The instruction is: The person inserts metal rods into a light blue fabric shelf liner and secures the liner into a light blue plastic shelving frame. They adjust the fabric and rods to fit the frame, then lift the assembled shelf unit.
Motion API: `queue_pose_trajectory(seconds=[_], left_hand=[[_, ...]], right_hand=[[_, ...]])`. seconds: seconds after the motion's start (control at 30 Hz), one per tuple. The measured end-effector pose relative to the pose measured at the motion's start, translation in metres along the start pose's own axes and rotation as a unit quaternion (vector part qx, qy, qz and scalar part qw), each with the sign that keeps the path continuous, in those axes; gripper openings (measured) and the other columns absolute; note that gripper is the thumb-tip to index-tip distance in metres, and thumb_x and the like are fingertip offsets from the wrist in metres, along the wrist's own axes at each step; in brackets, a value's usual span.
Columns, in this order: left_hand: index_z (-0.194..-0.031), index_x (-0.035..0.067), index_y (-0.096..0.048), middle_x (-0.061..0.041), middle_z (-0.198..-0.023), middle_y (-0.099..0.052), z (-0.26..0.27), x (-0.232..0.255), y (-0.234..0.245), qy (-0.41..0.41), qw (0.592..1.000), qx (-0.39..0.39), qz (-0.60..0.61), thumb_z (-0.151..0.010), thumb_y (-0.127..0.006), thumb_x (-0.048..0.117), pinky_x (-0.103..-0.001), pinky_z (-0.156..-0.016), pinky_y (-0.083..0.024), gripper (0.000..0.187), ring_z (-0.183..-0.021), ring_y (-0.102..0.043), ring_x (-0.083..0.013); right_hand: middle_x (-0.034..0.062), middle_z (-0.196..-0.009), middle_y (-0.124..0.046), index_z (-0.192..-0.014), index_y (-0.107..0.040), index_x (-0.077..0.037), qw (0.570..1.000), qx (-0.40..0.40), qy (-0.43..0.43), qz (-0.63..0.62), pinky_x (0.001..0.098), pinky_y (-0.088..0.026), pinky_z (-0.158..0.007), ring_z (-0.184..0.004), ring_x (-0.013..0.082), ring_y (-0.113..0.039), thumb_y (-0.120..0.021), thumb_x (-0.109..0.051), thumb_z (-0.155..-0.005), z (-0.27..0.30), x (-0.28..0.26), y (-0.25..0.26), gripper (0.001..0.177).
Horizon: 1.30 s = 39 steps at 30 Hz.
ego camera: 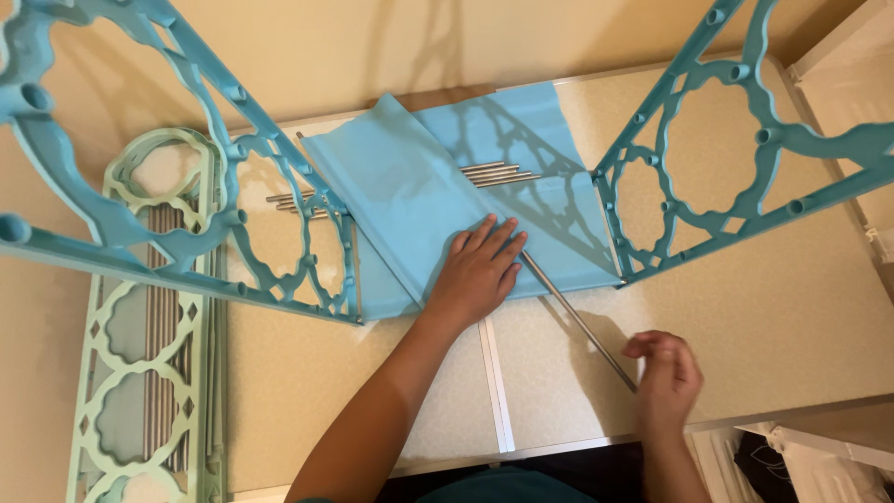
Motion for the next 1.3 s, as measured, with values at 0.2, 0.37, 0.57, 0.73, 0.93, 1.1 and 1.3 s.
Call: queue_pose_trajectory(seconds=[0.2, 0.37, 0.57, 0.73, 0.93, 1.1, 1.3], left_hand=[[-0.141, 0.015, -0.062, -0.007, -0.154, -0.052, 0.001, 0.000, -0.001, -0.007, 1.000, 0.006, -0.002, -0.099, -0.060, 0.024, -0.048, -0.114, -0.033, 0.043, -0.146, -0.041, -0.0311], [-0.140, 0.014, -0.062, -0.008, -0.154, -0.052, 0.002, 0.000, -0.001, -0.010, 1.000, 0.015, -0.006, -0.098, -0.061, 0.023, -0.049, -0.114, -0.033, 0.044, -0.146, -0.041, -0.0313], [-0.142, 0.015, -0.061, -0.008, -0.156, -0.050, 0.000, -0.001, 0.002, -0.004, 1.000, -0.001, 0.014, -0.099, -0.061, 0.024, -0.049, -0.115, -0.034, 0.044, -0.148, -0.039, -0.0312], [-0.144, 0.014, -0.058, -0.015, -0.163, -0.037, 0.003, -0.008, 0.018, 0.020, 0.993, -0.014, 0.116, -0.099, -0.060, 0.031, -0.049, -0.120, -0.030, 0.048, -0.151, -0.032, -0.0350], [-0.147, 0.015, -0.054, -0.011, -0.161, -0.038, 0.016, -0.021, 0.026, 0.062, 0.998, -0.029, 0.014, -0.099, -0.059, 0.038, -0.053, -0.122, -0.019, 0.053, -0.151, -0.028, -0.0344], [-0.151, 0.018, -0.048, -0.007, -0.163, -0.036, 0.021, -0.016, 0.011, 0.056, 0.996, -0.071, -0.016, -0.102, -0.053, 0.044, -0.053, -0.125, -0.014, 0.056, -0.153, -0.026, -0.0318], [-0.155, 0.019, -0.040, -0.008, -0.165, -0.030, 0.026, -0.010, 0.002, 0.045, 0.992, -0.116, -0.031, -0.102, -0.043, 0.054, -0.054, -0.123, -0.011, 0.064, -0.153, -0.022, -0.0297]], right_hand=[[0.0072, -0.090, -0.066, -0.107, -0.064, 0.001, 0.999, -0.034, 0.026, 0.024, 0.0280, -0.050, -0.084, -0.087, 0.0138, -0.061, -0.051, -0.020, -0.113, -0.008, -0.015, -0.048, 0.025], [0.0056, -0.087, -0.065, -0.107, -0.066, 0.000, 0.998, -0.050, -0.002, 0.039, 0.0270, -0.048, -0.082, -0.085, 0.0124, -0.060, -0.051, -0.020, -0.112, -0.020, -0.020, -0.072, 0.026], [0.0052, -0.090, -0.067, -0.114, -0.069, 0.000, 0.991, -0.125, -0.023, 0.051, 0.0268, -0.049, -0.084, -0.088, 0.0117, -0.059, -0.049, -0.022, -0.111, -0.030, -0.022, -0.086, 0.029], [0.0061, -0.095, -0.069, -0.119, -0.070, 0.000, 0.979, -0.174, -0.061, 0.083, 0.0268, -0.051, -0.084, -0.092, 0.0138, -0.064, -0.054, -0.018, -0.105, -0.019, -0.016, -0.071, 0.027], [0.0078, -0.115, -0.067, -0.126, -0.063, 0.000, 0.985, -0.148, -0.017, 0.090, 0.0270, -0.051, -0.090, -0.106, 0.0150, -0.065, -0.056, -0.011, -0.102, -0.009, -0.012, -0.059, 0.027], [0.0087, -0.120, -0.065, -0.128, -0.062, -0.001, 0.985, -0.150, 0.001, 0.081, 0.0270, -0.051, -0.093, -0.109, 0.0156, -0.065, -0.057, -0.011, -0.104, -0.007, -0.012, -0.073, 0.027], [0.0084, -0.121, -0.063, -0.125, -0.064, 0.000, 0.985, -0.152, -0.001, 0.076, 0.0271, -0.052, -0.089, -0.108, 0.0156, -0.064, -0.055, -0.012, -0.104, -0.006, -0.017, -0.093, 0.026]])
Point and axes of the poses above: each hand's wrist, its own z-axis away from the middle knuckle, its own y-axis out of the back of the hand, x = y × z, the point moved 9 cm from there along -z, towards the middle knuckle
